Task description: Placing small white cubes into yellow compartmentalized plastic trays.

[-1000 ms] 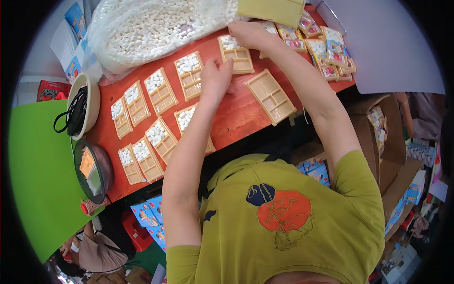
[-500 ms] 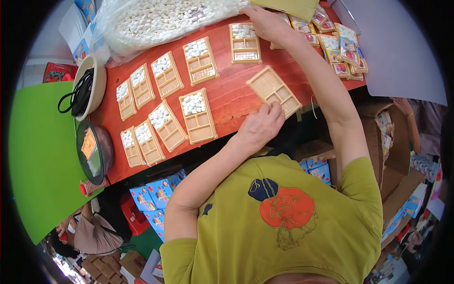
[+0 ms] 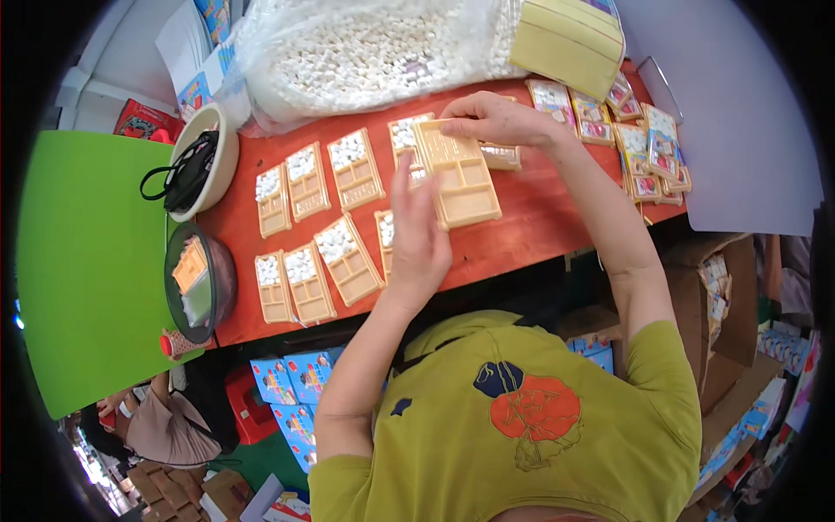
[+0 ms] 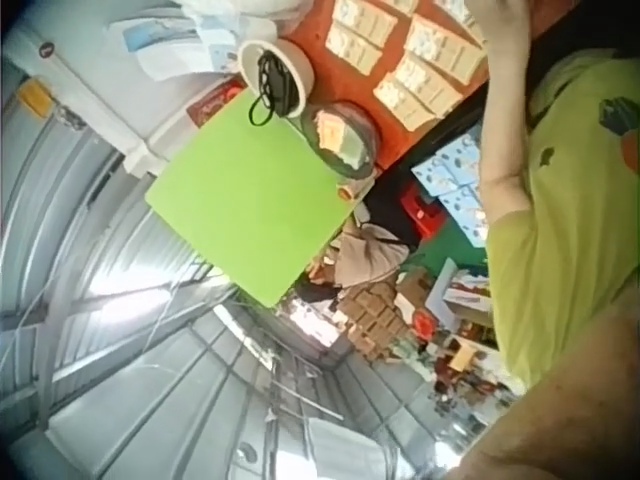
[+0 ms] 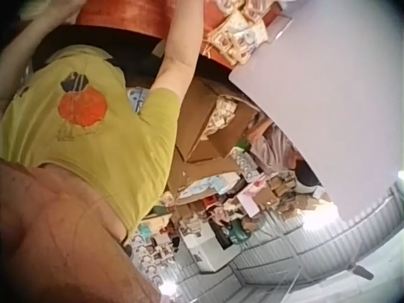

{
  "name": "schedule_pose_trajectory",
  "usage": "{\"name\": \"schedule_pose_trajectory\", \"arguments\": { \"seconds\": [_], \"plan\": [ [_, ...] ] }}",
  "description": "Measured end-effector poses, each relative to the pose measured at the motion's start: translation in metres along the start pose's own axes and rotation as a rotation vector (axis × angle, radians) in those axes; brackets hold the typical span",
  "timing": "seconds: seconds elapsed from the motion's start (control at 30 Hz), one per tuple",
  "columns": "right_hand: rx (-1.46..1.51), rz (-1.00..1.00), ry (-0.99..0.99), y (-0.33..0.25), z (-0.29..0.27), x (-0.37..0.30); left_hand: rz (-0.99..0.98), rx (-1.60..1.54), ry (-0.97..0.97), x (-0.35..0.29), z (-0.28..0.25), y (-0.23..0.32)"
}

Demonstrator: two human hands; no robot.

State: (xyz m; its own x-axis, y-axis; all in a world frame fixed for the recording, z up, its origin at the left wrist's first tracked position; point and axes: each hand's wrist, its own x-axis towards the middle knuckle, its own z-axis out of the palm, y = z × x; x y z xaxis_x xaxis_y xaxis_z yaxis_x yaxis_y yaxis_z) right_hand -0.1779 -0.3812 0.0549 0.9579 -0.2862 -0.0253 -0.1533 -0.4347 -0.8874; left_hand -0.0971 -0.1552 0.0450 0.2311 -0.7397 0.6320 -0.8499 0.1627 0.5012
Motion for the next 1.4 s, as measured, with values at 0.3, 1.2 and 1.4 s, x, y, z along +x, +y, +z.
{"name": "schedule_pose_trajectory", "arguments": {
  "seconds": [0.3, 1.2, 1.4],
  "plan": [
    [-0.081, 0.099, 0.094, 0.004, 0.005, 0.124, -0.95, -1.313, 0.095, 0.047, -0.014, -0.081],
    [-0.111, 0.249, 0.141, 0.037, -0.042, 0.19, -1.11, -1.033, 0.082, 0.115, 0.02, -0.139],
    [-0.515, 0.037, 0.131, 0.028, -0.035, 0.179, -1.151, -1.204, 0.1, 0.12, 0.052, -0.146]
  ]
}}
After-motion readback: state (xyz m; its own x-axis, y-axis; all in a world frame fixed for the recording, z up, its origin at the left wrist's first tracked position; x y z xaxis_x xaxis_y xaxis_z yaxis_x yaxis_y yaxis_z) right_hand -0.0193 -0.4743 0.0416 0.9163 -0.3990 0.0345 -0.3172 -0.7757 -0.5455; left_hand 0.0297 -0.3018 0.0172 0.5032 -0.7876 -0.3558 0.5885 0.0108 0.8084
